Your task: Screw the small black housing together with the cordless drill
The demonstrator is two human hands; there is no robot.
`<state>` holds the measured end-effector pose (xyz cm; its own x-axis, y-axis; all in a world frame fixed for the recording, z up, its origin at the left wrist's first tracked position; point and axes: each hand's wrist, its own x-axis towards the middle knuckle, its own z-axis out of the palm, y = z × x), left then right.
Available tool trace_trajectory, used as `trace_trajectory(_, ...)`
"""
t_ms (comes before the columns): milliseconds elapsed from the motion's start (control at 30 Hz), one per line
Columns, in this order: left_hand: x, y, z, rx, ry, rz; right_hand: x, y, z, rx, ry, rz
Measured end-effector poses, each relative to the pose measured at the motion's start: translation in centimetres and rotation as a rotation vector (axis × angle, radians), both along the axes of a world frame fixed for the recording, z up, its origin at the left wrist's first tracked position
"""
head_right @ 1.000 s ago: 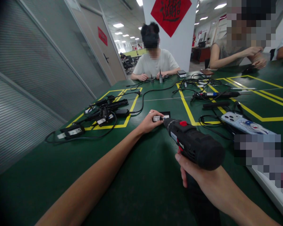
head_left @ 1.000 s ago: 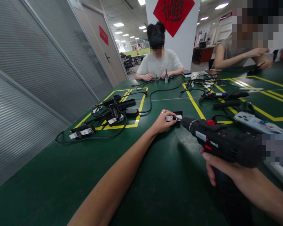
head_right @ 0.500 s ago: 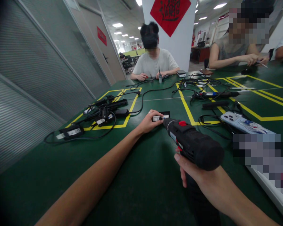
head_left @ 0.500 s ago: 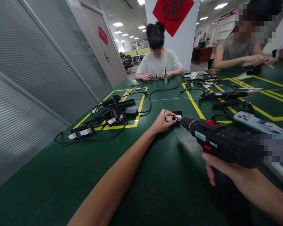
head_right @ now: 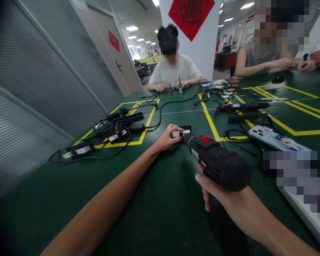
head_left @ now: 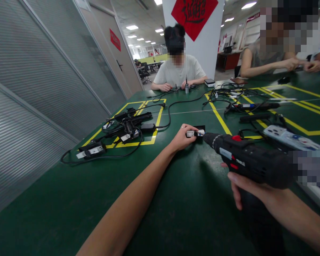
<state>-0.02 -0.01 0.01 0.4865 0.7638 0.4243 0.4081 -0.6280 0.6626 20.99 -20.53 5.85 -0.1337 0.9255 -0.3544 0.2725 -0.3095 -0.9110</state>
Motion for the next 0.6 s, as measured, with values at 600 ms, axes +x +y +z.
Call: trace_trajectory(600, 0.25, 0.03, -0.22, -0.003, 0.004, 0.045, -0.23, 0.04, 0.58, 0.01, 0.041, 0.047)
